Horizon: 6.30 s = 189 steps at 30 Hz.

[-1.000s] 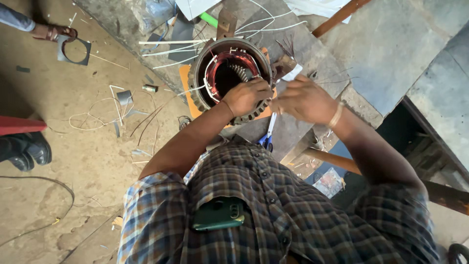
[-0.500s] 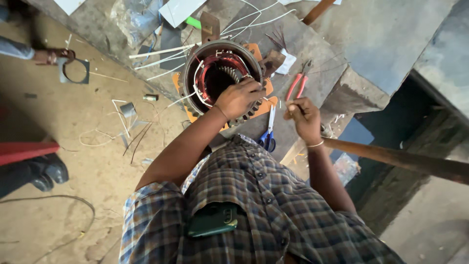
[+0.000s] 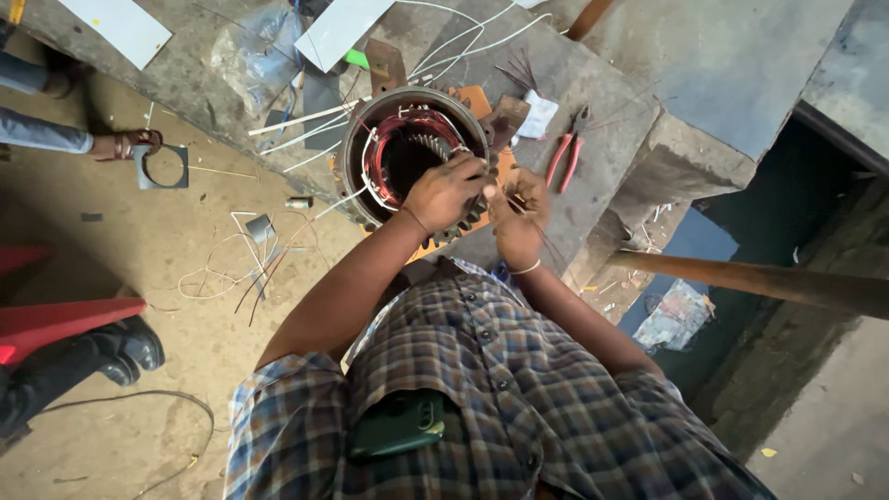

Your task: The person works on a copper-wound motor stator set on a concrete workbench, threading white insulating sleeves and wires through the winding slots and adjusting the coils by hand. Near the end they pick up pliers and use them to grip and pull wires from the stator.

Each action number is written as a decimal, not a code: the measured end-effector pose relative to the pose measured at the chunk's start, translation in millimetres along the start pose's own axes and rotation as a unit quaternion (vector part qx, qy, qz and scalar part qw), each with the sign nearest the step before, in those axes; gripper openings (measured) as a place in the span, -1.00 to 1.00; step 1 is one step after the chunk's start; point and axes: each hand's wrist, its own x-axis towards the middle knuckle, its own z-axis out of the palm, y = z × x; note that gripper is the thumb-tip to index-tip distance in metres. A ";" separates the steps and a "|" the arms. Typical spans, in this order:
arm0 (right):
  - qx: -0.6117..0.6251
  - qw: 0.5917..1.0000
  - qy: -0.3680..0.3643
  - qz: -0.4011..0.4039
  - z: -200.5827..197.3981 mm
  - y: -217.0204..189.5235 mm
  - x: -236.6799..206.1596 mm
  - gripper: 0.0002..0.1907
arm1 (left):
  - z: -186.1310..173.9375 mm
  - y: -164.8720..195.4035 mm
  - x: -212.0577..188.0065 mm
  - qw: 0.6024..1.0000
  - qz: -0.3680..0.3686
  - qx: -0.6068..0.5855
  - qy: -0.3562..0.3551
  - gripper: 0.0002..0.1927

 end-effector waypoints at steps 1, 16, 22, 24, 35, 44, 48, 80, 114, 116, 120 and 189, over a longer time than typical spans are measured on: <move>0.023 1.000 -0.002 -0.012 1.1 -2.7 -0.7 -0.69 | -0.2 0.1 0.3 1.000 0.002 0.004 0.005 -0.71; -0.402 0.777 -0.310 -0.373 -57.9 -67.3 34.0 -0.71 | -0.7 -6.1 -0.8 0.999 0.028 0.026 -0.023 -0.64; -0.474 0.538 -0.466 -0.518 -32.9 -107.4 90.3 -0.66 | -3.2 -7.5 -4.3 1.000 0.007 -0.007 -0.021 -0.72; -0.516 0.413 -0.522 -0.540 -27.7 -115.4 91.1 -0.65 | -3.0 -7.1 -4.3 0.999 0.000 -0.005 -0.035 -0.67; -0.532 0.372 -0.601 -0.467 -11.9 -128.1 93.0 -0.61 | 2.5 -10.0 -6.4 0.999 0.005 0.024 -0.029 -0.68; -0.437 0.836 -0.332 0.010 -81.8 -120.8 78.6 -0.78 | 3.5 -10.3 -6.5 1.000 -0.012 0.008 -0.009 -0.70; -0.357 0.888 -0.289 0.019 -75.9 -76.6 32.6 -0.76 | 2.6 -10.2 -4.3 1.000 -0.012 0.003 -0.003 -0.70; -0.147 0.943 -0.125 0.270 -157.6 -38.4 31.5 -0.64 | 14.7 -5.4 -7.9 0.999 0.008 0.029 0.012 -0.73; -0.210 0.877 0.116 0.417 -45.7 64.2 -89.3 -0.37 | -86.1 -102.0 -316.0 0.937 -0.331 0.024 0.111 -0.72; -0.087 0.873 0.151 0.455 -49.0 58.0 -105.7 -0.42 | -110.2 -156.4 -309.5 0.921 -0.351 0.042 0.163 -0.75; -0.041 0.835 0.123 0.534 -45.8 40.1 -161.8 -0.49 | -169.7 -258.0 -277.0 0.915 -0.372 0.069 0.142 -0.65; -0.332 0.811 -0.351 0.330 318.5 180.2 -139.6 -0.69 | -222.7 -375.7 -302.6 0.837 -0.459 -0.241 -0.174 -0.76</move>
